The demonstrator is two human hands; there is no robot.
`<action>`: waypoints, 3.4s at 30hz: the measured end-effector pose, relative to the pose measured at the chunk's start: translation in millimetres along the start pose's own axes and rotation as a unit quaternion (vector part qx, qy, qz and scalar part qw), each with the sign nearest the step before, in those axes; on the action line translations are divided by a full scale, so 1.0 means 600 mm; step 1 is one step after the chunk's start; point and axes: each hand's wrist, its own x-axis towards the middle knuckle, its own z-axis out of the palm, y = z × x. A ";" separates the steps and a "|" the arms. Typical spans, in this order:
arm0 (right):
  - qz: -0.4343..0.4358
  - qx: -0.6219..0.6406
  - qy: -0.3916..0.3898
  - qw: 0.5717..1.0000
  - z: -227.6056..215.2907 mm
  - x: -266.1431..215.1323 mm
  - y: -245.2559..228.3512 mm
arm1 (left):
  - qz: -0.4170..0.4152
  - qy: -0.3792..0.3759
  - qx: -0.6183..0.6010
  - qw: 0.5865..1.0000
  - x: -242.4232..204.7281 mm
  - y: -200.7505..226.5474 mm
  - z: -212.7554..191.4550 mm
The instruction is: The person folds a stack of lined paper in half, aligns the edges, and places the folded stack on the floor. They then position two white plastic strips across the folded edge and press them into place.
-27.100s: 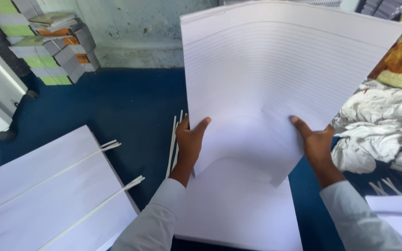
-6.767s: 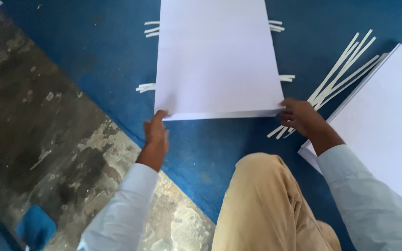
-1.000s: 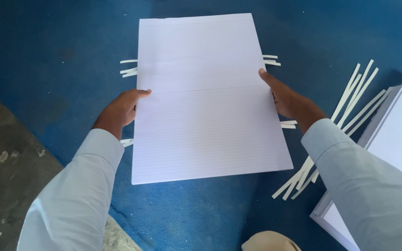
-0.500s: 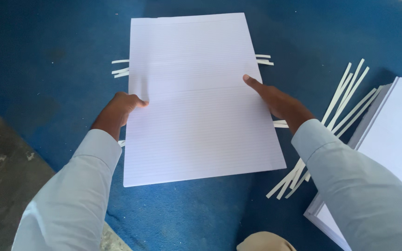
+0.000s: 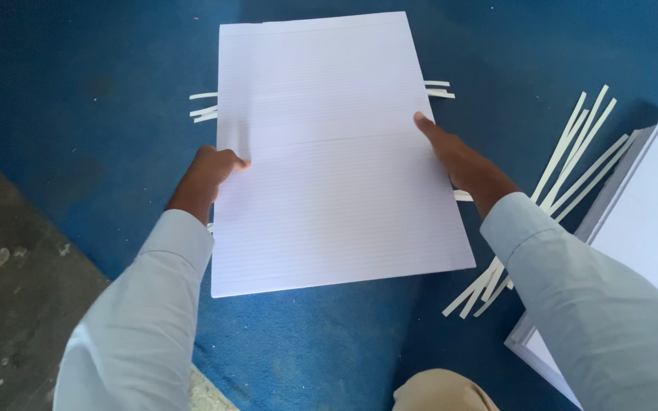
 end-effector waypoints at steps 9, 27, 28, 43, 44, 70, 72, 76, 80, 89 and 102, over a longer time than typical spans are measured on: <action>-0.002 0.045 0.054 0.998 -0.068 -0.034 0.051 | 0.001 0.026 -0.076 0.997 -0.056 -0.008 -0.022; 0.111 0.036 0.018 0.993 -0.035 -0.201 0.128 | 0.096 0.038 -0.275 0.956 -0.191 -0.242 0.002; 0.107 0.044 -0.004 0.993 -0.027 -0.203 0.131 | 0.049 0.017 -0.244 0.968 -0.195 -0.241 0.006; 0.132 0.077 -0.049 0.987 -0.002 -0.213 0.134 | -0.028 -0.133 -0.163 0.977 -0.156 -0.258 0.024; 0.145 0.094 -0.041 0.984 0.000 -0.213 0.133 | -0.023 -0.128 -0.146 0.981 -0.151 -0.260 0.030; 0.065 -0.045 0.025 0.997 0.026 -0.161 0.215 | 0.503 0.200 0.210 0.814 -0.253 -0.317 0.063; 0.063 -0.037 0.015 0.997 0.024 -0.162 0.215 | 0.513 0.176 0.254 0.801 -0.255 -0.320 0.066; 0.077 -0.032 0.009 0.996 0.026 -0.159 0.215 | 0.509 0.188 0.237 0.806 -0.256 -0.334 0.071; 0.063 -0.022 0.007 0.998 0.024 -0.158 0.217 | 0.511 0.206 0.222 0.805 -0.257 -0.341 0.078; 0.086 -0.012 0.015 0.996 0.026 -0.161 0.214 | 0.496 0.220 0.232 0.807 -0.249 -0.350 0.087; 0.083 -0.009 -0.013 0.996 0.019 -0.179 0.192 | 0.512 0.226 0.224 0.798 -0.248 -0.351 0.084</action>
